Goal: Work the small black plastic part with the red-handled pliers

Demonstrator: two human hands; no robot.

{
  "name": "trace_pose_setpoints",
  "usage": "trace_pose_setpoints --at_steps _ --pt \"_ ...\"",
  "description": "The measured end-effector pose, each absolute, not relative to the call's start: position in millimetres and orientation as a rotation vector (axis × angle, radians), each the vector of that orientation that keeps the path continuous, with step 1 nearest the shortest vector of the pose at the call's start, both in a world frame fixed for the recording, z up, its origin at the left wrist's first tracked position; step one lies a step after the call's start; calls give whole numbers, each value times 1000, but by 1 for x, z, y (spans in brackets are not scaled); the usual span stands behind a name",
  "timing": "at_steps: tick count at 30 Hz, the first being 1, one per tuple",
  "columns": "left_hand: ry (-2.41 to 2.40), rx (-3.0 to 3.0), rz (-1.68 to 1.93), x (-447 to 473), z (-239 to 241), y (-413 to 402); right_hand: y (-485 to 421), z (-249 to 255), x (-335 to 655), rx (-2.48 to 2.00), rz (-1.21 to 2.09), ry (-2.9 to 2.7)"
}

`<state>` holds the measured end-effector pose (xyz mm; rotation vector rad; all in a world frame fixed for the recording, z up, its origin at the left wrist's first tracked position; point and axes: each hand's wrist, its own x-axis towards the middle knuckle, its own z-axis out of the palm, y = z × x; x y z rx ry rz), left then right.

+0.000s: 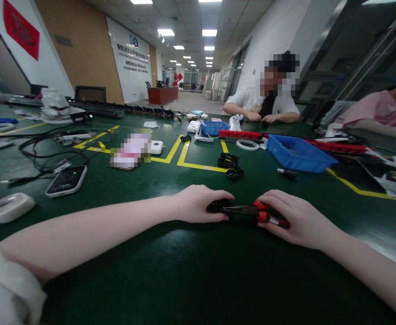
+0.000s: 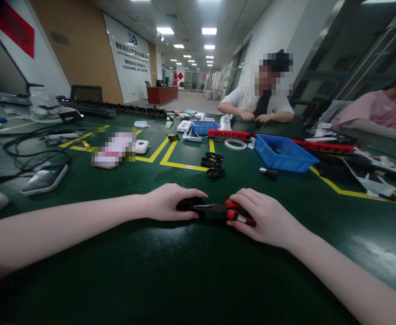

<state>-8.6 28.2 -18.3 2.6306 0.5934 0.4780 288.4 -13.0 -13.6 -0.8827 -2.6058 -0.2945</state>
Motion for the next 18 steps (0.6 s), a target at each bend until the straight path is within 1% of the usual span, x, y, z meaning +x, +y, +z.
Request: trace_pose_setpoints --at_steps 18 --pt "670 2636 470 -8 -13 27 -10 -14 289 -938 -217 -2582"
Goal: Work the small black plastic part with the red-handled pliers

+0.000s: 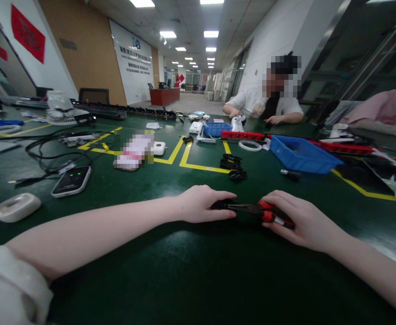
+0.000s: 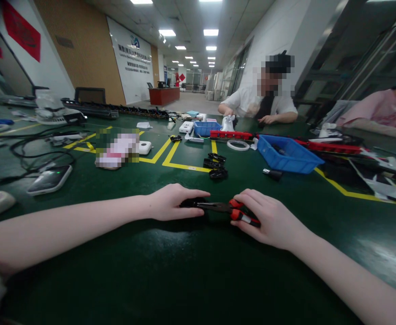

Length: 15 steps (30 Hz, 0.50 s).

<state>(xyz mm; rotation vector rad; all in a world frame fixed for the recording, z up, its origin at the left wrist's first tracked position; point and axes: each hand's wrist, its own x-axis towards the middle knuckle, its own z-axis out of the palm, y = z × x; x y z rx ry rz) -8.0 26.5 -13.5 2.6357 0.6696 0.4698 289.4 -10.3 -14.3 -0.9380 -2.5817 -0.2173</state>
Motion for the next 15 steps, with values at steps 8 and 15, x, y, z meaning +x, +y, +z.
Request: trace_pose_setpoints --at_steps 8,15 --pt "669 2591 440 -7 -11 29 -6 -17 295 -914 -201 -2559" --pt "669 2575 433 -7 -11 31 -6 -17 293 -939 -173 -2553"
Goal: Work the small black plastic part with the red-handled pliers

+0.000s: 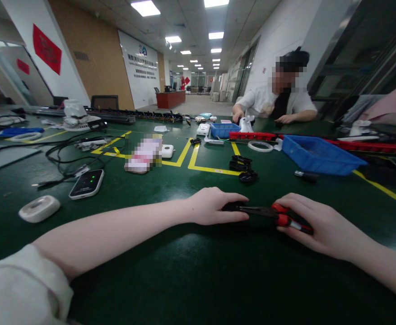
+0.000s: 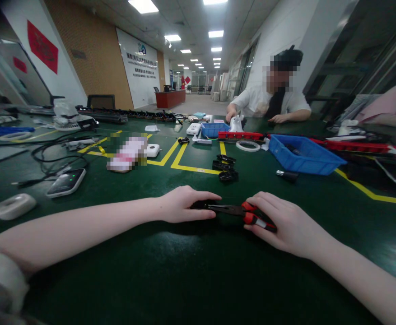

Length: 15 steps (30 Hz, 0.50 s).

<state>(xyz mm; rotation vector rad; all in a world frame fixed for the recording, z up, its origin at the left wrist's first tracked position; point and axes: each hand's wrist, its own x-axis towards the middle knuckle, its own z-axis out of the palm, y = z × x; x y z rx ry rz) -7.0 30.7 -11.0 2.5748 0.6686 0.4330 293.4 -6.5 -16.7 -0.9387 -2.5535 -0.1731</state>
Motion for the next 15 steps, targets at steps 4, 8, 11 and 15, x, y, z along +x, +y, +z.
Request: trace_pose_setpoints --at_steps 4,8,11,15 --pt "637 2605 421 -7 -12 30 -8 -15 292 -919 -198 -2577" --pt "604 2634 407 -8 -12 29 -9 -15 291 -897 -236 -2599" --pt "598 2630 409 -9 -13 29 -10 -14 291 -887 -240 -2605" --pt "582 2629 412 -9 -14 29 -10 -13 290 -877 -246 -2606"
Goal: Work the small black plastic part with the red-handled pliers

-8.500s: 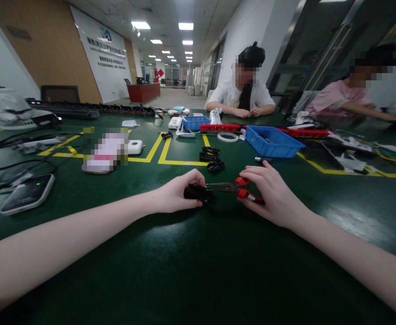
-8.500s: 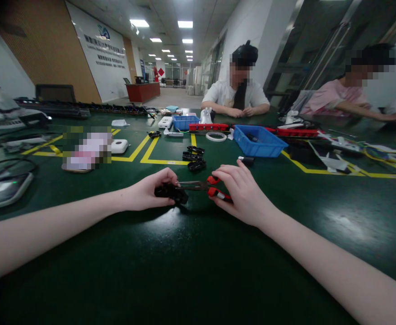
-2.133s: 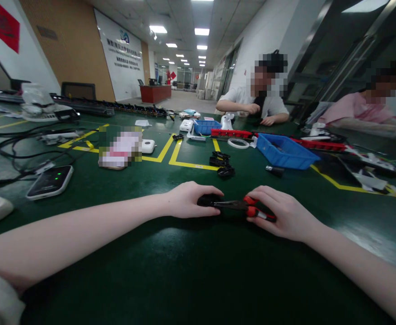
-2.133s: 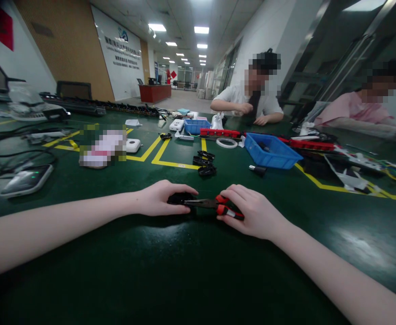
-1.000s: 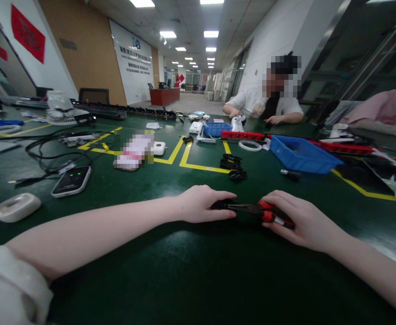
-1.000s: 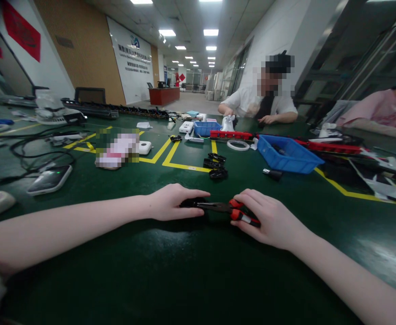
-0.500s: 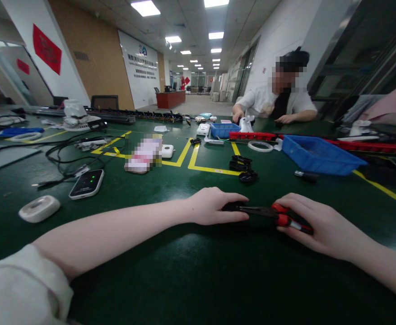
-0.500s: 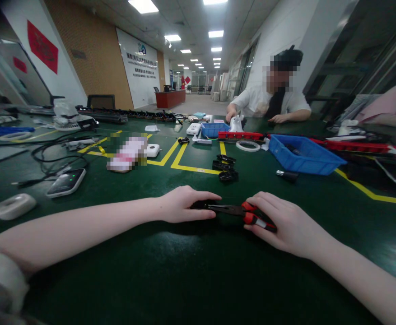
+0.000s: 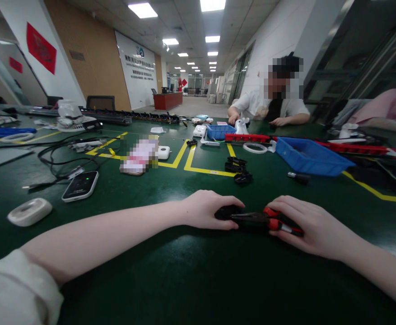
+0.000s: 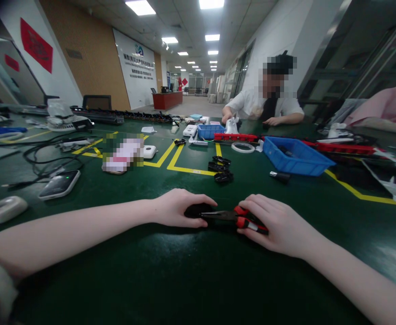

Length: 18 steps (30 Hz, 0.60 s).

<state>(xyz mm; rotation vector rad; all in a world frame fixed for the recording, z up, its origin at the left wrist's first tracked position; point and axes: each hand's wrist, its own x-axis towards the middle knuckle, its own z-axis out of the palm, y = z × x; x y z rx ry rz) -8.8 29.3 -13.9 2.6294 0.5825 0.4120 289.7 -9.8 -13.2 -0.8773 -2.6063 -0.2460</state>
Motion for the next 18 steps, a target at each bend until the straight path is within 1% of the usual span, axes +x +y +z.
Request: trace_pose_setpoints --at_steps 10,18 --pt "574 2596 401 -11 -9 27 -12 -10 286 -900 -199 -2595" --pt "614 2607 404 -9 -11 28 -12 -12 287 -887 -264 -2605"
